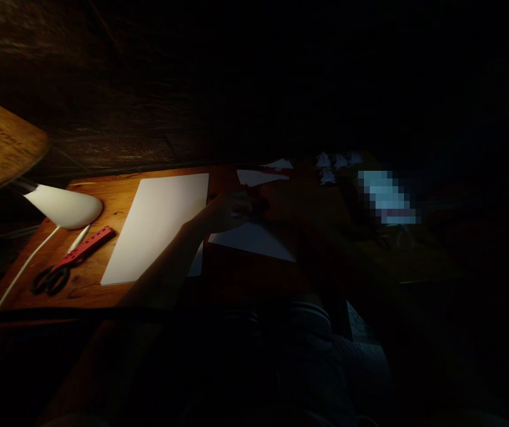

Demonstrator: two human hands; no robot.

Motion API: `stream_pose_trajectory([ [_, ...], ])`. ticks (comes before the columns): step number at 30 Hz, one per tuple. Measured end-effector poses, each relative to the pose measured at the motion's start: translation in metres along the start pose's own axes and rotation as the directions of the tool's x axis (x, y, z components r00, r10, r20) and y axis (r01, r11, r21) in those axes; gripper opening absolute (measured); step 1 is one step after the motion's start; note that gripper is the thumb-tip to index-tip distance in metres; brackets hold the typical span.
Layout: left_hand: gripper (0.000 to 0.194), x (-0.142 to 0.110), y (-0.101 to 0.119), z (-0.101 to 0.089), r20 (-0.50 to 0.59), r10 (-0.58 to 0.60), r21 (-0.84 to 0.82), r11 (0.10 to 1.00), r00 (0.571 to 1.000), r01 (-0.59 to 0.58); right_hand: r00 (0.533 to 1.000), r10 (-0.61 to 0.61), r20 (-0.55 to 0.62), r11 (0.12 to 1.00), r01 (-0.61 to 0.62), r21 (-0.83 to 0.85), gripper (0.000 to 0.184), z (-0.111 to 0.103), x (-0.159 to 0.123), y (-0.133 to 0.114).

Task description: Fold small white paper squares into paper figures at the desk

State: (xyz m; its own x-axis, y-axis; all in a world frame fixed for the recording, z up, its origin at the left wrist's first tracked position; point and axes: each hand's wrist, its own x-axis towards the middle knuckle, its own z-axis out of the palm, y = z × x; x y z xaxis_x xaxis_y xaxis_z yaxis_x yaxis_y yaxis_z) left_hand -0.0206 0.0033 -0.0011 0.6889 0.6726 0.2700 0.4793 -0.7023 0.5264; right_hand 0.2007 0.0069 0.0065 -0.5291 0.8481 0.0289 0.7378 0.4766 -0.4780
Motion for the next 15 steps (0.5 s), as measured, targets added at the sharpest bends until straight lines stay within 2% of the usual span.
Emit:
stream_pose_trajectory([
  [6, 0.006, 0.0013, -0.0042, 0.0030, 0.005, -0.053, -0.024, 0.998, 0.999, 0.053, 0.999, 0.034, 0.010, 0.999, -0.034, 0.008, 0.016, -0.0007, -0.0003, -0.0022],
  [10, 0.006, 0.0028, -0.0045, 0.0029, 0.002, -0.035, -0.029, 0.999, 0.999, 0.035, 1.000, -0.003, -0.005, 0.999, 0.004, 0.035, 0.017, -0.0013, 0.0007, -0.0015],
  [15, 0.006, 0.0026, -0.0068, 0.0050, -0.008, -0.019, -0.039, 0.999, 1.000, 0.019, 0.999, 0.013, -0.037, 0.999, -0.012, 0.036, 0.021, 0.0019, 0.0052, 0.0040],
])
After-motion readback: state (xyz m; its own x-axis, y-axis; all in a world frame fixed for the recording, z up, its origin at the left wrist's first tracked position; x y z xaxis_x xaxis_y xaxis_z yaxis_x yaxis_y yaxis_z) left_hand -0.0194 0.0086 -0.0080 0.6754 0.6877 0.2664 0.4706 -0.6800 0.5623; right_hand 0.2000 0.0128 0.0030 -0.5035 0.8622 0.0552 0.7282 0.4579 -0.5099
